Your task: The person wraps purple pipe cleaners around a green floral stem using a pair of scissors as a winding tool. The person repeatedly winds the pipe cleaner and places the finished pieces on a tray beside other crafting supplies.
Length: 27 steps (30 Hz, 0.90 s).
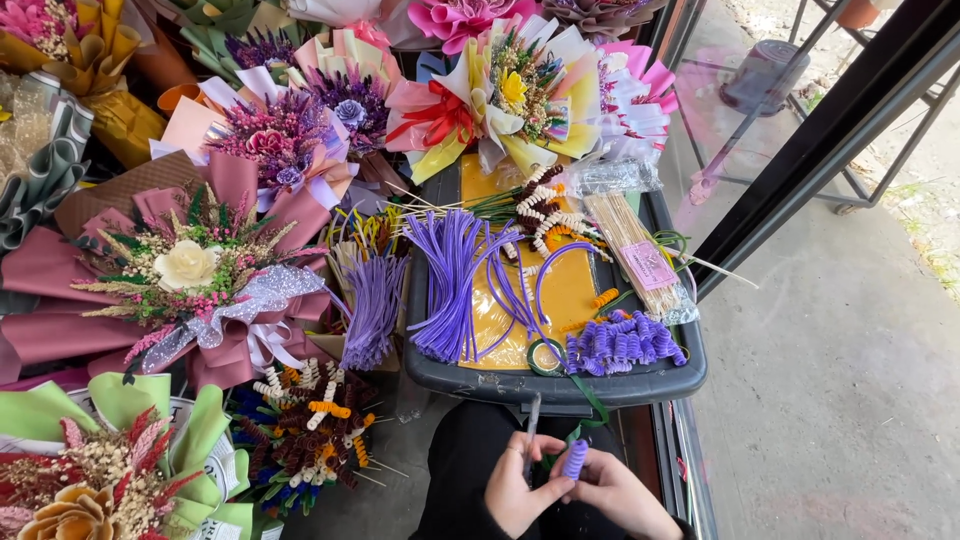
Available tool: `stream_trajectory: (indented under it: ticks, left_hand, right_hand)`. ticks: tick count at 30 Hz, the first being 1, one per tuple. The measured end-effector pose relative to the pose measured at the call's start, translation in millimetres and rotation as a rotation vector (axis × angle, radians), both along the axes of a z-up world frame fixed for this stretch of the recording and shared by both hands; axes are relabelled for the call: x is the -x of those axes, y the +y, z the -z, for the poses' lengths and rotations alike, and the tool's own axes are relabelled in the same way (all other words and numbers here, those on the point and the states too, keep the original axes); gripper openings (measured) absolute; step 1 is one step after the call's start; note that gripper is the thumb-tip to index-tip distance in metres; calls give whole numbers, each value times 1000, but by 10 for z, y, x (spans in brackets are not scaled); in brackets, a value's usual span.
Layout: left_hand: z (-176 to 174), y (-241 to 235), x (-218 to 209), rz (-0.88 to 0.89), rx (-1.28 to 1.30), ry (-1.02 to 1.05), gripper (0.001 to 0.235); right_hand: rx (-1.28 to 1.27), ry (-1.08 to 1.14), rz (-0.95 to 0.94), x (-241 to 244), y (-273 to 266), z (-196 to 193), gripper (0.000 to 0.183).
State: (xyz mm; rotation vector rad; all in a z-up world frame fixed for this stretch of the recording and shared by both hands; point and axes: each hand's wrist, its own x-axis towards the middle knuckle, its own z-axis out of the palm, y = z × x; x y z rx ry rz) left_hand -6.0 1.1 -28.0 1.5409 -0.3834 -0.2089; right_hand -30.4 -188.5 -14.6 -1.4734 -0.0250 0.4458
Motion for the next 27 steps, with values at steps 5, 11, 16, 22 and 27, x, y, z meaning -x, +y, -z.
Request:
stream_trajectory:
  ticks: [5,11,16,22,27]
  left_hand:
    - [1,-50,-24,-22,50,116,42]
    - [120,-73,-11,-39,51,175,45]
    - [166,-78,-26,-61,95,226,47]
    - [435,-138,-22,-117,394,425,48]
    - [453,-162,-11,-150,342,441,47]
  right_hand:
    - [61,2,-91,25,61,-217,56]
    - [273,-75,-174,45,-24,31,34]
    - [151,-20,-173,71,-15,-102,60]
    - [610,-566,194,77,-123,-80,67]
    - [752,-799,43,14,2,-44,89]
